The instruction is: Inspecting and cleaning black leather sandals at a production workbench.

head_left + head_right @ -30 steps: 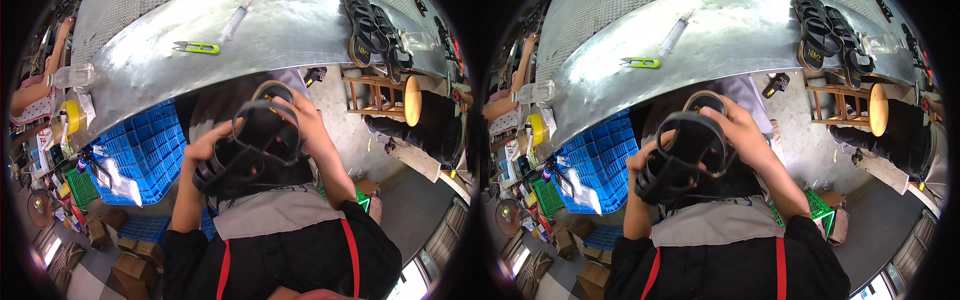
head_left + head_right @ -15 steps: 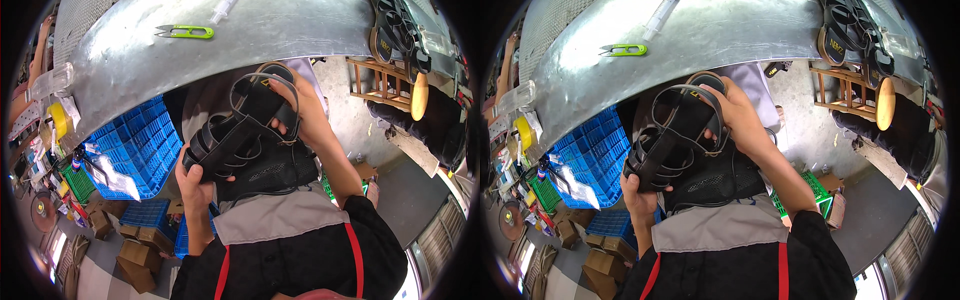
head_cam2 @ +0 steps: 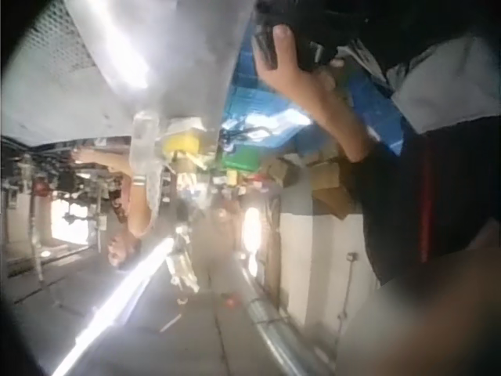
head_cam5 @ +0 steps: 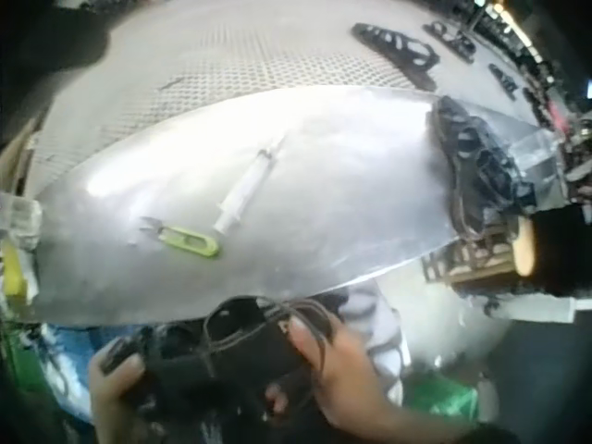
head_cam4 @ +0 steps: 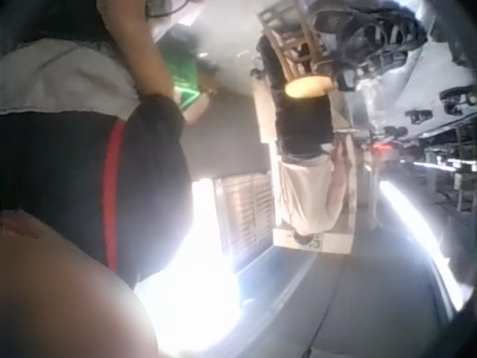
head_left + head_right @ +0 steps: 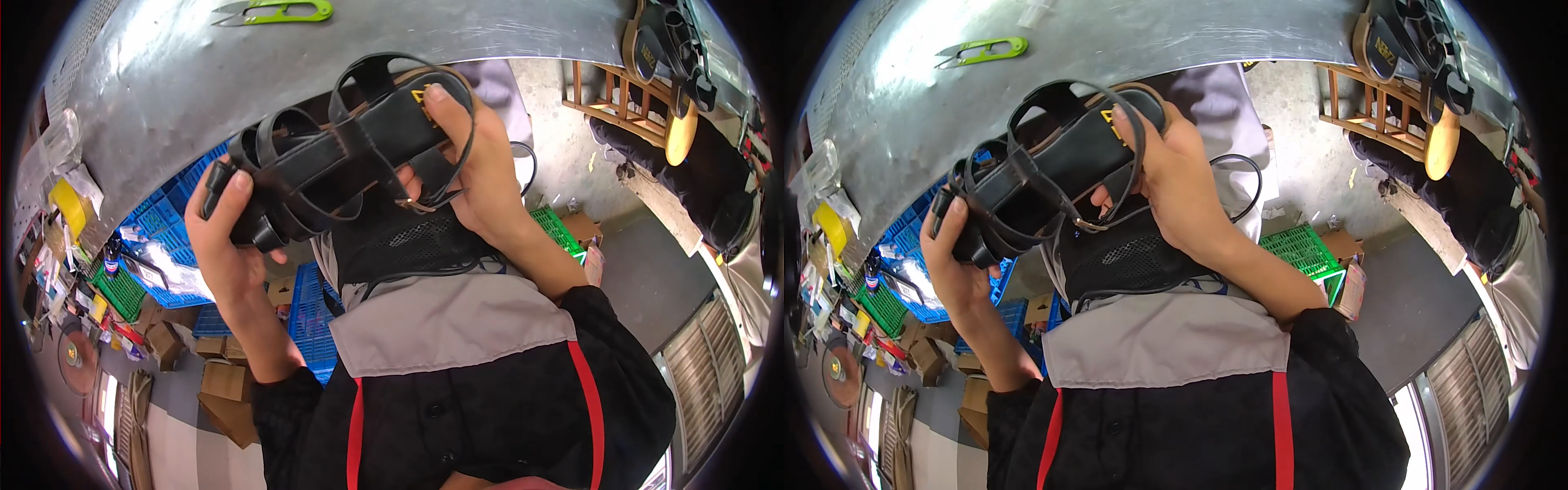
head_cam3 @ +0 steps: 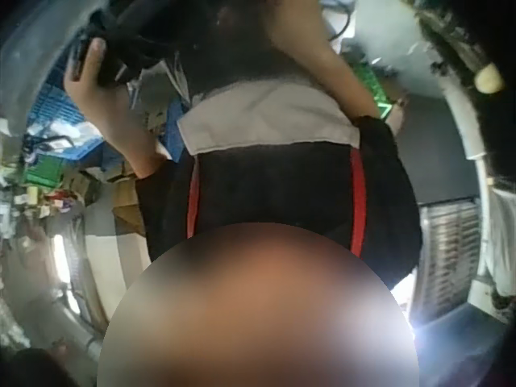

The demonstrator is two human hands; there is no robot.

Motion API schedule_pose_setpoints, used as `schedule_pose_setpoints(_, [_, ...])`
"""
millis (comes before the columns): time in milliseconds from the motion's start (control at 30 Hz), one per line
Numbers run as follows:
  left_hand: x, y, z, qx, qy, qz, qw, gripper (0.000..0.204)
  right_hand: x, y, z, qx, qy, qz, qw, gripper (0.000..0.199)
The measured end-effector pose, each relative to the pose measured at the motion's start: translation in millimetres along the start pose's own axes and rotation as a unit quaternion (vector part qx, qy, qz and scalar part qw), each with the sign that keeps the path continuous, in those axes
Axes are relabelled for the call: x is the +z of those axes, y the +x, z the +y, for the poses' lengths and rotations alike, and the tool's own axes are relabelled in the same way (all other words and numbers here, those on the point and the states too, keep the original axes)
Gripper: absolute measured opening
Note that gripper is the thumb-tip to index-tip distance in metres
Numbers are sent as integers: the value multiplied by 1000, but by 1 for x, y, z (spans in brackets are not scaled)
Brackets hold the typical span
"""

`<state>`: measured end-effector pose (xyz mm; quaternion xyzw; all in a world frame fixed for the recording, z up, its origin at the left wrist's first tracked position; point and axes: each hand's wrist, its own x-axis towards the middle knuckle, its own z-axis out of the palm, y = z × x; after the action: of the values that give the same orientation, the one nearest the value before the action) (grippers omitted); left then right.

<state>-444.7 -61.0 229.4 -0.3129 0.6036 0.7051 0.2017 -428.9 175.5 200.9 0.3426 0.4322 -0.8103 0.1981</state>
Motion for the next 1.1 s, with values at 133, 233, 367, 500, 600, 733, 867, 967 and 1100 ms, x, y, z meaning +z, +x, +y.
schedule_pose_setpoints(133, [6, 6, 9, 11, 22, -6, 1000, 40, 0, -1, 1, -2, 5, 4, 1000, 41])
schedule_pose_setpoints(233, [7, -2, 5, 46, 12, -21, 999, 40, -14, 0, -2, -11, 0, -45, 999, 42])
schedule_pose_setpoints(367, [-7, -13, 9, 131, 6, -121, 984, 64, -28, -21, -24, -35, -11, -76, 996, 46])
schedule_pose_setpoints(500, [-13, -3, 20, 333, -79, -176, 923, 59, -48, -48, -46, -179, -97, -78, 976, 52])
schedule_pose_setpoints(600, [0, 4, 36, 368, -212, -100, 900, 39, -41, -63, -49, -163, -195, -180, 950, 60])
schedule_pose_setpoints(733, [60, -5, 31, 432, -128, -18, 892, 57, -3, -90, -17, -5, -129, -292, 948, 66])
schedule_pose_setpoints(867, [24, -2, 37, 56, -373, -316, 871, 78, 6, -77, -33, -132, -456, -433, 766, 41])
schedule_pose_setpoints(967, [25, -13, 40, 84, -220, -192, 953, 62, -11, -61, -27, -128, -315, -414, 844, 37])
schedule_pose_setpoints(1100, [26, -12, 32, 144, 53, -231, 961, 64, 5, -50, -32, -192, -255, -235, 918, 43])
